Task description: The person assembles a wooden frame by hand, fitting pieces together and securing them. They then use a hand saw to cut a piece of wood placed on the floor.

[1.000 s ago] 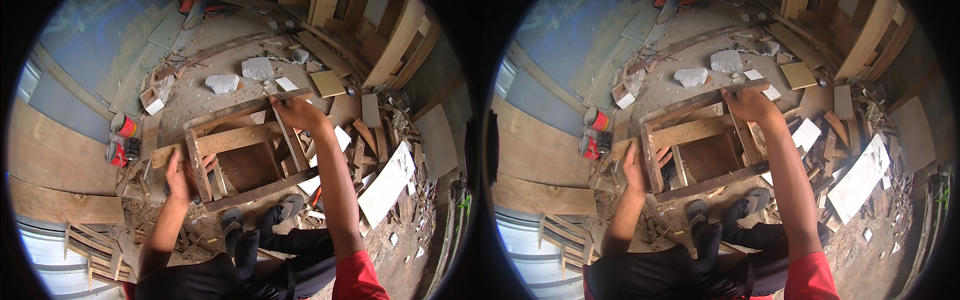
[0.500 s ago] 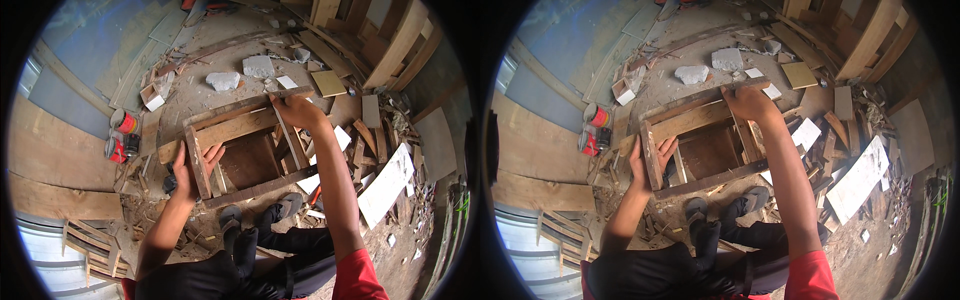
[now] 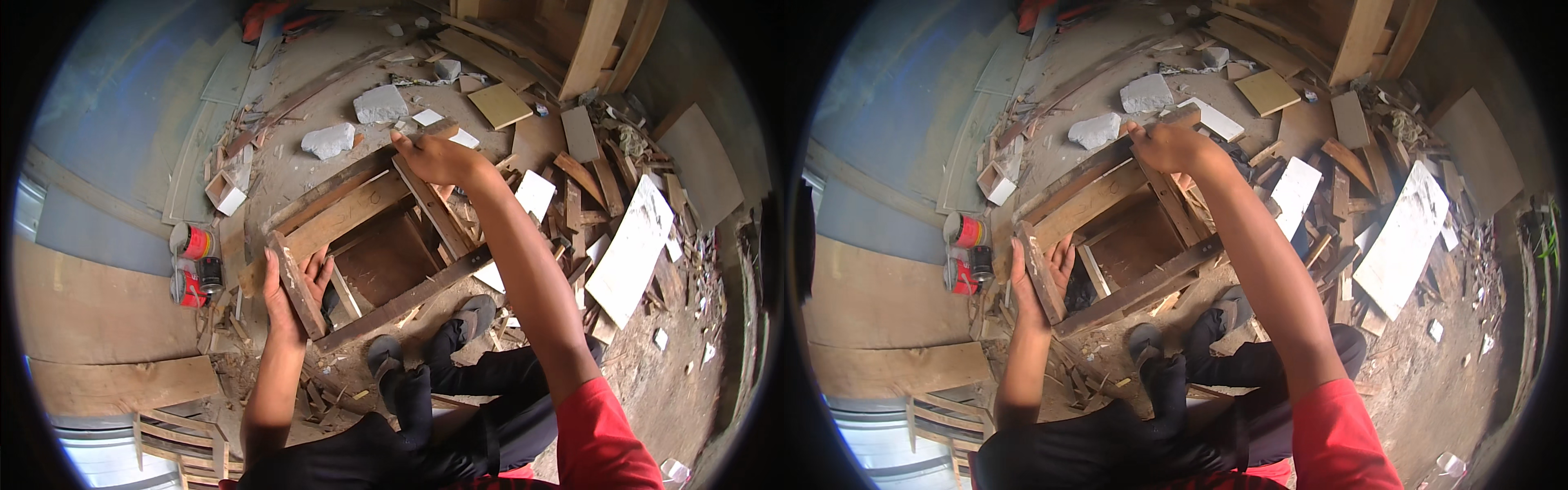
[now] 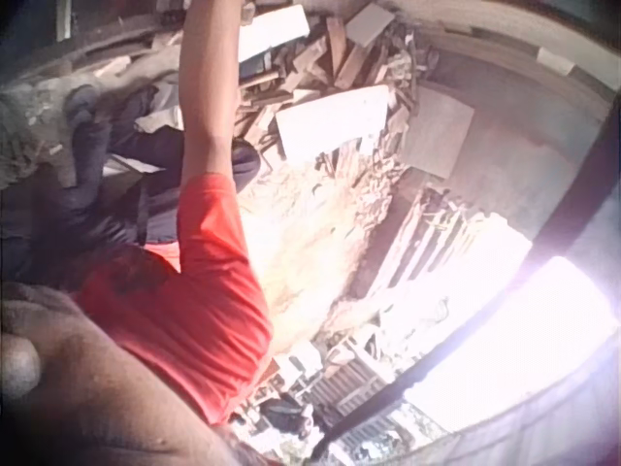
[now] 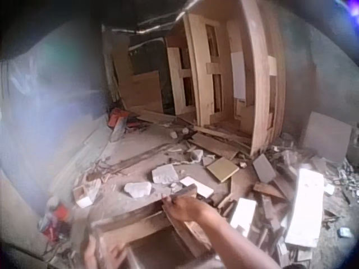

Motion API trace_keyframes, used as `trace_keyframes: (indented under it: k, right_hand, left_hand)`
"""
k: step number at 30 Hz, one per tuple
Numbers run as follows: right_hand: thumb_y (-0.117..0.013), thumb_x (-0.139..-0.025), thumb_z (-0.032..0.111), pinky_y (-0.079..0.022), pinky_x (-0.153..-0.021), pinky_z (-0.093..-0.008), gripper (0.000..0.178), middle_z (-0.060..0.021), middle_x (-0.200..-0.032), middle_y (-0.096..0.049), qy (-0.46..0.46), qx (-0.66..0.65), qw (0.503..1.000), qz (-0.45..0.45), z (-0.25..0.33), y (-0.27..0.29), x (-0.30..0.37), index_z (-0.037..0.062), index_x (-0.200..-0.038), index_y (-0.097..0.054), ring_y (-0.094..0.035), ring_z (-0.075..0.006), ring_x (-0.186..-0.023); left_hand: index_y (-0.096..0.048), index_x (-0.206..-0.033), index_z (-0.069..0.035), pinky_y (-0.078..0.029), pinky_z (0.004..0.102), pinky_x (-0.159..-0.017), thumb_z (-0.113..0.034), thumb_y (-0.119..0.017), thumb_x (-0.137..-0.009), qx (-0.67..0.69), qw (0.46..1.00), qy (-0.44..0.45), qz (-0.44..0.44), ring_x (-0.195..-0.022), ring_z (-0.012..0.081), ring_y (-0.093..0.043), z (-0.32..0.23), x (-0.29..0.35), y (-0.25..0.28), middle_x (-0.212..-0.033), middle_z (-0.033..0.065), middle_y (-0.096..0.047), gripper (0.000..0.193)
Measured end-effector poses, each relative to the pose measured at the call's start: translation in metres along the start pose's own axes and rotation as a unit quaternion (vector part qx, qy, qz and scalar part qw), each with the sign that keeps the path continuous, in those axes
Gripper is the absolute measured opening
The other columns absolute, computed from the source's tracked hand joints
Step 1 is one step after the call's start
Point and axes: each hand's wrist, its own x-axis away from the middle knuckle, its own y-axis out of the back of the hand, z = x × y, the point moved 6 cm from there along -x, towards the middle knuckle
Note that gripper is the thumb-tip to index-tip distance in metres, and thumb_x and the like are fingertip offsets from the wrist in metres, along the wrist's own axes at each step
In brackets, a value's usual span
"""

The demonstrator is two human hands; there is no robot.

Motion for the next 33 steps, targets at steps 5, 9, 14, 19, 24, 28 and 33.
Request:
trace_keyframes:
  k: [5, 9, 14, 19, 24, 28, 33]
  right_hand:
    - [-0.031, -0.100, 0.064, -0.062, -0.077, -0.0375, 0.078, -0.0255, -0.113, -0.066, 0.017, -0.036, 0.999, 0.009, 0.006, 0.004, 0.010, -0.0033, -0.135, -0.052, -0.073, -0.0342, -0.078]
    - [-0.040, -0.098, 0.066, -0.058, -0.078, -0.0427, 0.084, -0.0289, -0.090, -0.069, 0.023, 0.049, 0.999, 0.001, 0.007, 0.003, 0.004, -0.0137, -0.112, -0.062, -0.073, -0.0368, -0.075]
    - [-0.041, -0.099, 0.060, -0.058, -0.076, -0.0455, 0.078, -0.0300, -0.083, -0.068, 0.053, 0.070, 0.996, -0.020, 0.014, 0.000, -0.002, -0.0132, -0.096, -0.067, -0.072, -0.0392, -0.073]
    - [-0.040, -0.097, 0.067, -0.057, -0.076, -0.0452, 0.085, -0.0272, -0.072, -0.067, 0.047, 0.093, 0.994, -0.039, 0.010, -0.003, -0.007, -0.0135, -0.089, -0.066, -0.072, -0.0387, -0.070]
    - [-0.038, -0.098, 0.065, -0.058, -0.072, -0.0445, 0.084, -0.0282, -0.081, -0.068, 0.119, 0.140, 0.977, -0.113, 0.004, -0.006, -0.019, -0.0132, -0.095, -0.067, -0.072, -0.0376, -0.070]
    - [-0.036, -0.099, 0.064, -0.060, -0.066, -0.0411, 0.083, -0.0281, -0.092, -0.069, 0.086, 0.064, 0.990, -0.095, 0.000, -0.006, -0.016, -0.0138, -0.109, -0.064, -0.073, -0.0341, -0.074]
    - [-0.036, -0.099, 0.064, -0.062, -0.063, -0.0385, 0.083, -0.0264, -0.096, -0.069, 0.028, 0.036, 0.999, -0.023, 0.017, -0.002, 0.000, -0.0121, -0.121, -0.058, -0.073, -0.0328, -0.080]
  left_hand:
    - [-0.038, -0.133, -0.001, -0.050, 0.0396, -0.105, -0.053, -0.066, -0.092, 0.000, 0.997, 0.027, -0.073, -0.111, 0.0314, -0.059, -0.001, -0.005, 0.009, -0.124, 0.0241, -0.048, 0.072]
    - [-0.038, -0.130, 0.000, -0.049, 0.0395, -0.104, -0.049, -0.066, -0.093, -0.008, 0.996, 0.025, -0.080, -0.113, 0.0308, -0.057, -0.004, -0.008, 0.007, -0.123, 0.0236, -0.046, 0.067]
    - [-0.037, -0.134, 0.001, -0.049, 0.0378, -0.100, -0.053, -0.064, -0.093, 0.002, 0.998, 0.011, -0.068, -0.112, 0.0289, -0.057, -0.004, -0.004, 0.002, -0.123, 0.0223, -0.049, 0.073]
    - [-0.037, -0.137, 0.005, -0.043, 0.0425, -0.109, -0.063, -0.060, -0.092, 0.023, 0.999, 0.008, -0.039, -0.123, 0.0319, -0.052, -0.001, -0.012, 0.012, -0.133, 0.0275, -0.046, 0.085]
    - [-0.041, -0.136, 0.003, -0.040, 0.0429, -0.112, -0.057, -0.061, -0.093, -0.010, 1.000, -0.018, -0.014, -0.125, 0.0302, -0.052, -0.003, -0.008, 0.001, -0.136, 0.0224, -0.048, 0.076]
    - [-0.046, -0.134, 0.000, -0.037, 0.0444, -0.115, -0.045, -0.062, -0.094, 0.007, 0.999, -0.032, 0.002, -0.130, 0.0301, -0.050, -0.004, -0.014, 0.003, -0.137, 0.0182, -0.050, 0.063]
    - [-0.048, -0.132, 0.001, -0.033, 0.0477, -0.120, -0.038, -0.062, -0.092, 0.047, 0.998, -0.037, -0.015, -0.134, 0.0316, -0.047, -0.002, -0.015, 0.010, -0.136, 0.0176, -0.052, 0.057]
